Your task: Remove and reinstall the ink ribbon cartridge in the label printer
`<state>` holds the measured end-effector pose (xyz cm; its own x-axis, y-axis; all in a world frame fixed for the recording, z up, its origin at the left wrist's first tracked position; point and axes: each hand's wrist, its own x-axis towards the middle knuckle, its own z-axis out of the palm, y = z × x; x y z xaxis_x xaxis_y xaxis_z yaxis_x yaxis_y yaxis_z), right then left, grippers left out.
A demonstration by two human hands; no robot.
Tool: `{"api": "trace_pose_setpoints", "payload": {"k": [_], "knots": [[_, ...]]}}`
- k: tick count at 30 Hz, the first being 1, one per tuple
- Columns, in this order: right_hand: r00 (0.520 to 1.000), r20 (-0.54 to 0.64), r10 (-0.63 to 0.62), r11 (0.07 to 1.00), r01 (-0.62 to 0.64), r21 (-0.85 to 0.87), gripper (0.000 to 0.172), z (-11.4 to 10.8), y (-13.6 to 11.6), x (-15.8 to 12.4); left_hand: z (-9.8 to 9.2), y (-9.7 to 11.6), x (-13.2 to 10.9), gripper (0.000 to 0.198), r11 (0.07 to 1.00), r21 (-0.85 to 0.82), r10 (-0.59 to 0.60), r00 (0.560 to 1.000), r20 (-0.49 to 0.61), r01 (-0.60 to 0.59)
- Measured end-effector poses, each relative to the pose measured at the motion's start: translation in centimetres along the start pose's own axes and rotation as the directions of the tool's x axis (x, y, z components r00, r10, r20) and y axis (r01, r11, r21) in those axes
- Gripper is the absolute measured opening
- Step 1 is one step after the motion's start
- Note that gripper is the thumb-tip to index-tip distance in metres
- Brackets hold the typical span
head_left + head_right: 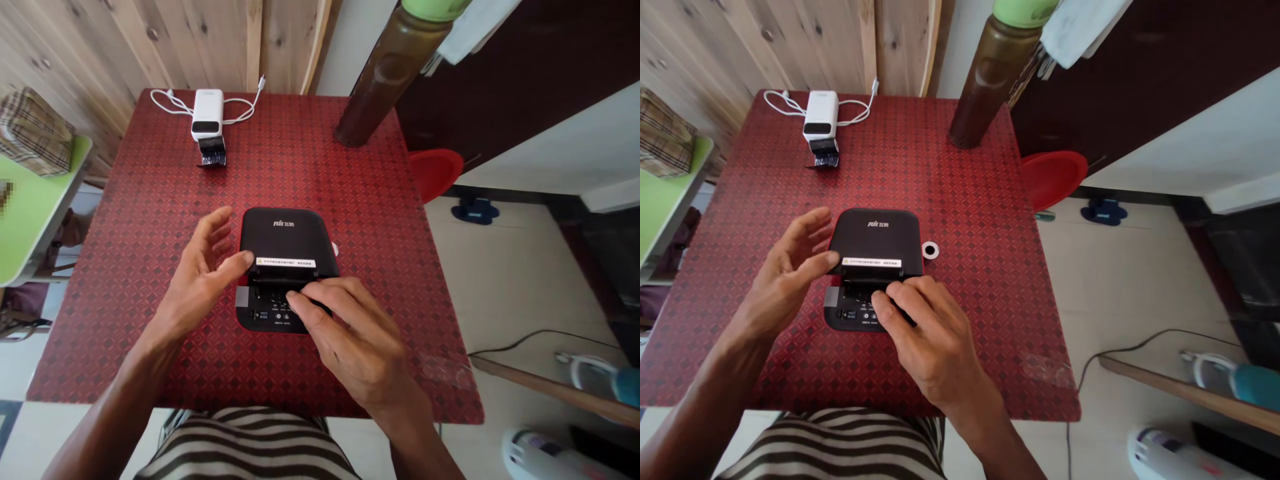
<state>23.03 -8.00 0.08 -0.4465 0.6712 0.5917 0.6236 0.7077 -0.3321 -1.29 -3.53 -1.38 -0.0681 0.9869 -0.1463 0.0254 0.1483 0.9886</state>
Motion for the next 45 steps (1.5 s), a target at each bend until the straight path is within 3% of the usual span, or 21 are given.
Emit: {"api": "trace_pose_setpoints", "payload": {"k": [4,9,14,22,27,29,31,34,38,45], "knots": [[1.000,0.004,0.002,1.000,-0.002,0.010,0.025,0.0,-0.1,-0.3,0.1,-1.2,-1.4,0.076,0.995,-0.050,-0.085,0.994,0.066,0.088],[0.996,0.012,0.091,0.996,-0.091,0.007,0.019,-0.4,0.0,-0.5,0.4,-1.6,-1.7,0.069,0.990,-0.117,-0.067,0.993,0.101,0.078],[0.978,0.030,0.208,0.978,-0.206,-0.038,0.042,-0.6,0.2,-1.1,0.4,-2.1,-1.9,0.067,0.983,-0.159,-0.073,0.992,0.103,0.089],[0.977,0.050,0.207,0.977,-0.204,-0.067,0.044,-0.1,0.0,-2.2,0.5,-2.8,-2.0,0.060,0.986,-0.161,-0.019,0.995,0.097,0.035],[0.969,0.000,0.249,0.966,-0.248,0.074,0.058,0.2,-0.3,-3.5,0.5,-2.8,-3.1,0.056,0.987,-0.153,-0.049,0.998,0.051,0.056],[0.943,-0.091,0.320,0.941,-0.306,0.146,0.062,0.6,-0.8,-4.7,0.3,-2.8,-4.1,0.055,0.987,-0.153,-0.042,0.998,0.054,0.050],[0.881,-0.169,0.441,0.891,-0.408,0.196,0.061,1.3,-1.4,-6.0,0.1,-2.9,-5.0,0.056,0.989,-0.140,-0.033,0.998,0.060,0.041],[0.798,-0.164,0.580,0.810,-0.542,0.224,0.059,2.8,-2.4,-7.7,0.1,-3.0,-5.7,0.058,0.993,-0.113,-0.039,0.998,0.046,0.044],[0.788,-0.131,0.601,0.797,-0.579,0.175,0.062,4.2,-3.3,-8.6,0.2,-3.1,-5.7,0.057,0.993,-0.113,-0.036,0.999,0.027,0.039],[0.757,-0.104,0.645,0.760,-0.623,0.187,0.066,4.2,-3.1,-8.7,0.9,-3.0,-5.9,0.056,0.985,-0.160,-0.059,0.998,-0.003,0.058]]}}
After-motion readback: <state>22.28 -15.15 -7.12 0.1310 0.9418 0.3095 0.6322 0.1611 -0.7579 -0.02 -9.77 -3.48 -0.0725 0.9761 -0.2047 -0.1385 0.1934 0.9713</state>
